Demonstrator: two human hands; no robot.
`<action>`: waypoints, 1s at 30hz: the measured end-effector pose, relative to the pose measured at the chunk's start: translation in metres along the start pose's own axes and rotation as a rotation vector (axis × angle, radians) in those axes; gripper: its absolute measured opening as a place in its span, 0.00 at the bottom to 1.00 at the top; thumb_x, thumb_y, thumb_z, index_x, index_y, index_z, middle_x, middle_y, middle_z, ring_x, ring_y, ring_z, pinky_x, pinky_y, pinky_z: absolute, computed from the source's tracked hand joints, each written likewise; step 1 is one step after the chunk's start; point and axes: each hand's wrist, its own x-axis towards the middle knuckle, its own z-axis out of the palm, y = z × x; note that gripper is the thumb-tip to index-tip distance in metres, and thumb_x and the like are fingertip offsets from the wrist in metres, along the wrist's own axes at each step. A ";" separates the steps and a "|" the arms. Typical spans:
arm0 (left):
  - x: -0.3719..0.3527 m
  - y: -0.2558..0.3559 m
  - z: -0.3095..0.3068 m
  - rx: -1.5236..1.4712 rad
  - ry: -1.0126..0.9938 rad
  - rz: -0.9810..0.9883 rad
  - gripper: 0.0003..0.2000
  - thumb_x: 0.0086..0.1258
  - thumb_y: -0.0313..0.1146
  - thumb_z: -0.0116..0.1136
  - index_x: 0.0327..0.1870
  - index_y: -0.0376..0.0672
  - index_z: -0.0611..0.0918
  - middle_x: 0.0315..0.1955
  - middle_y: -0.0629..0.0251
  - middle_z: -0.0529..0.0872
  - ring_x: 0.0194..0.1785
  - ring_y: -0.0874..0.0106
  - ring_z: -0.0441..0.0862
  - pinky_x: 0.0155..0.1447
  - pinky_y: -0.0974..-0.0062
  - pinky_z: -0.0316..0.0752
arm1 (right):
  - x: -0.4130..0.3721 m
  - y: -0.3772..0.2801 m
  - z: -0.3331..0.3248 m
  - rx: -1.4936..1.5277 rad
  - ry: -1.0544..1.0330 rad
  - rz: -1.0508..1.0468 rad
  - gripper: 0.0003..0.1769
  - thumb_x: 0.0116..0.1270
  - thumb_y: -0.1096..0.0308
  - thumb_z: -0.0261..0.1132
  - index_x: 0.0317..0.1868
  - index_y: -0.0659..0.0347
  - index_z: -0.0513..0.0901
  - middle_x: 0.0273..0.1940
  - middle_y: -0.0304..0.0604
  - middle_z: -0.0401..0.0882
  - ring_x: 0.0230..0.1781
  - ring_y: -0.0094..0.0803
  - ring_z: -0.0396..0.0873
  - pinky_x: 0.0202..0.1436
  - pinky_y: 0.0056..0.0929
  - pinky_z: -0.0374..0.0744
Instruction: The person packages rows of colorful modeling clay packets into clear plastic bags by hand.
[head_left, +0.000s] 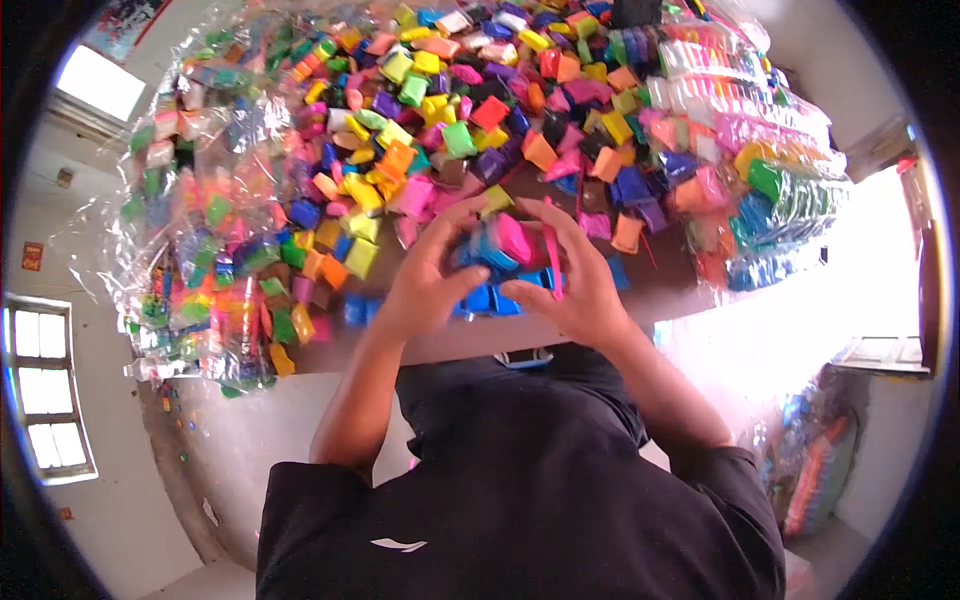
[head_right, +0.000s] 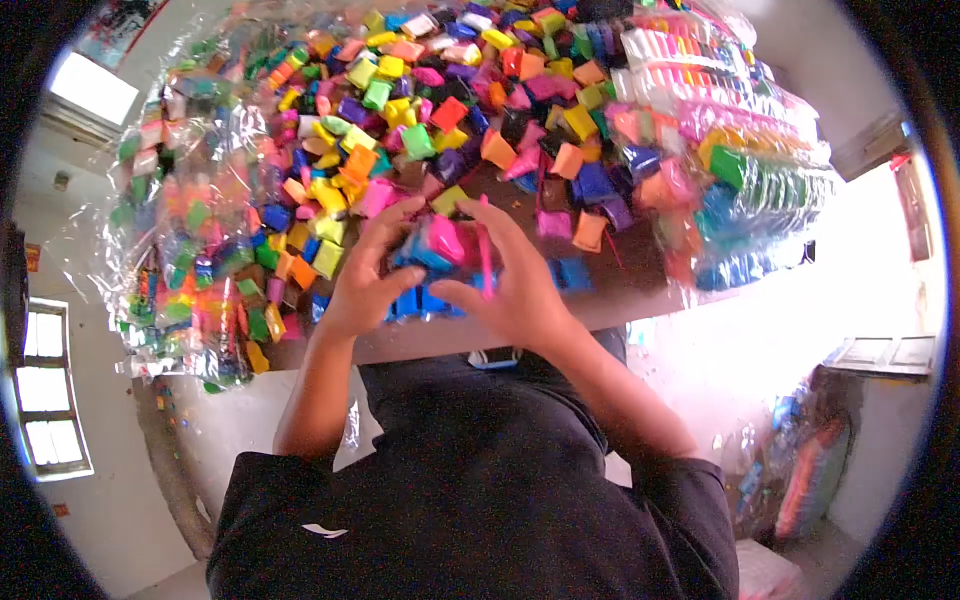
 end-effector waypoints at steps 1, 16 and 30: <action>-0.007 0.001 0.011 -0.015 -0.012 -0.046 0.38 0.64 0.18 0.61 0.79 0.39 0.64 0.62 0.61 0.80 0.64 0.72 0.79 0.68 0.72 0.73 | 0.002 0.001 0.000 0.101 -0.078 0.075 0.39 0.62 0.67 0.81 0.70 0.68 0.74 0.66 0.47 0.80 0.66 0.32 0.78 0.71 0.31 0.73; -0.035 -0.012 0.015 -0.328 0.096 -0.053 0.27 0.70 0.25 0.68 0.69 0.39 0.73 0.58 0.58 0.84 0.57 0.72 0.82 0.64 0.72 0.78 | -0.024 0.026 -0.004 1.233 -0.012 0.725 0.25 0.78 0.63 0.65 0.71 0.62 0.74 0.59 0.47 0.83 0.56 0.37 0.84 0.58 0.36 0.83; -0.086 -0.032 0.041 -0.149 0.529 -0.484 0.14 0.72 0.31 0.70 0.53 0.35 0.84 0.35 0.67 0.88 0.35 0.80 0.84 0.38 0.79 0.79 | -0.048 0.027 0.011 -0.027 -0.298 0.097 0.33 0.61 0.75 0.75 0.68 0.64 0.77 0.65 0.51 0.81 0.67 0.41 0.80 0.64 0.41 0.81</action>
